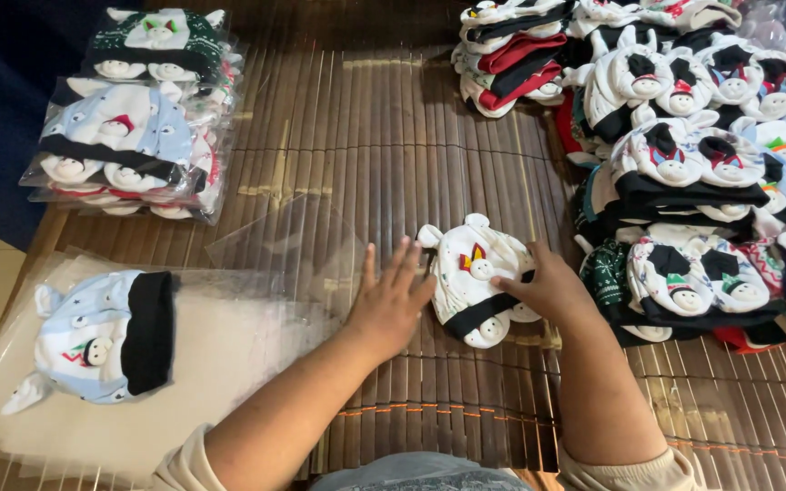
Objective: Folding baby hats and placing them into individual plastic bags for packaging.
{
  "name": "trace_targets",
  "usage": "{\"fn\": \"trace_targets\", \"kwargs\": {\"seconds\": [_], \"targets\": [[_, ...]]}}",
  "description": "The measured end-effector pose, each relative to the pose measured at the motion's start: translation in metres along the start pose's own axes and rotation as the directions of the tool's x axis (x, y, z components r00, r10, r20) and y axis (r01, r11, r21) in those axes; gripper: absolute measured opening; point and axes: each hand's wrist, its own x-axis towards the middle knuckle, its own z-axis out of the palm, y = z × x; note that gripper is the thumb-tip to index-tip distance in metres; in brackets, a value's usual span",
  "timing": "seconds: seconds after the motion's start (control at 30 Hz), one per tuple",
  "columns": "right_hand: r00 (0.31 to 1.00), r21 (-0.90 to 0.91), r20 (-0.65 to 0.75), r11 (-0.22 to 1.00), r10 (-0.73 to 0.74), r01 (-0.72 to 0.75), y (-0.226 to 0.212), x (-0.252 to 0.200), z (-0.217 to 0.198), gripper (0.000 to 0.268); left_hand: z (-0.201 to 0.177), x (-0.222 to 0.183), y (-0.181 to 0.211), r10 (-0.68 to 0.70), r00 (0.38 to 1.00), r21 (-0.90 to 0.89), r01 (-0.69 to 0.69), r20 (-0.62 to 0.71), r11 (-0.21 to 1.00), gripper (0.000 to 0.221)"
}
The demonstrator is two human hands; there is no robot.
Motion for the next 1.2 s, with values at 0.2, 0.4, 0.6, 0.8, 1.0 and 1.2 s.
{"fn": "trace_targets", "kwargs": {"seconds": [0.2, 0.4, 0.6, 0.8, 1.0, 1.2], "targets": [[0.992, -0.103, 0.071, 0.990, 0.102, -0.094, 0.008, 0.006, 0.000, 0.096, 0.045, 0.017, 0.003, 0.324, 0.920, 0.092, -0.311, -0.220, 0.946, 0.072], [0.997, 0.094, 0.021, 0.993, 0.069, -0.070, 0.024, 0.009, 0.009, 0.086, 0.051, 0.019, -0.004, 0.309, 0.951, 0.051, -0.309, 0.004, 0.950, 0.072], [0.998, 0.128, -0.008, 0.990, 0.059, -0.057, 0.026, 0.009, 0.010, 0.080, 0.040, 0.020, 0.002, 0.246, 0.963, -0.007, -0.247, 0.109, 0.969, 0.066], [0.974, 0.018, -0.224, 0.999, -0.032, 0.037, 0.037, 0.012, 0.028, 0.064, 0.066, 0.025, -0.004, 0.339, 0.923, 0.062, -0.333, -0.183, 0.941, 0.051], [0.817, -0.209, -0.509, 0.960, -0.271, 0.188, 0.006, -0.017, 0.062, 0.039, 0.097, 0.029, -0.002, 0.282, 0.894, 0.041, -0.286, -0.349, 0.957, 0.047], [0.665, -0.209, -0.537, 0.845, -0.519, 0.492, -0.005, -0.043, 0.067, 0.043, 0.089, 0.030, 0.005, 0.219, 0.864, -0.063, -0.276, -0.454, 0.959, 0.036]]}}
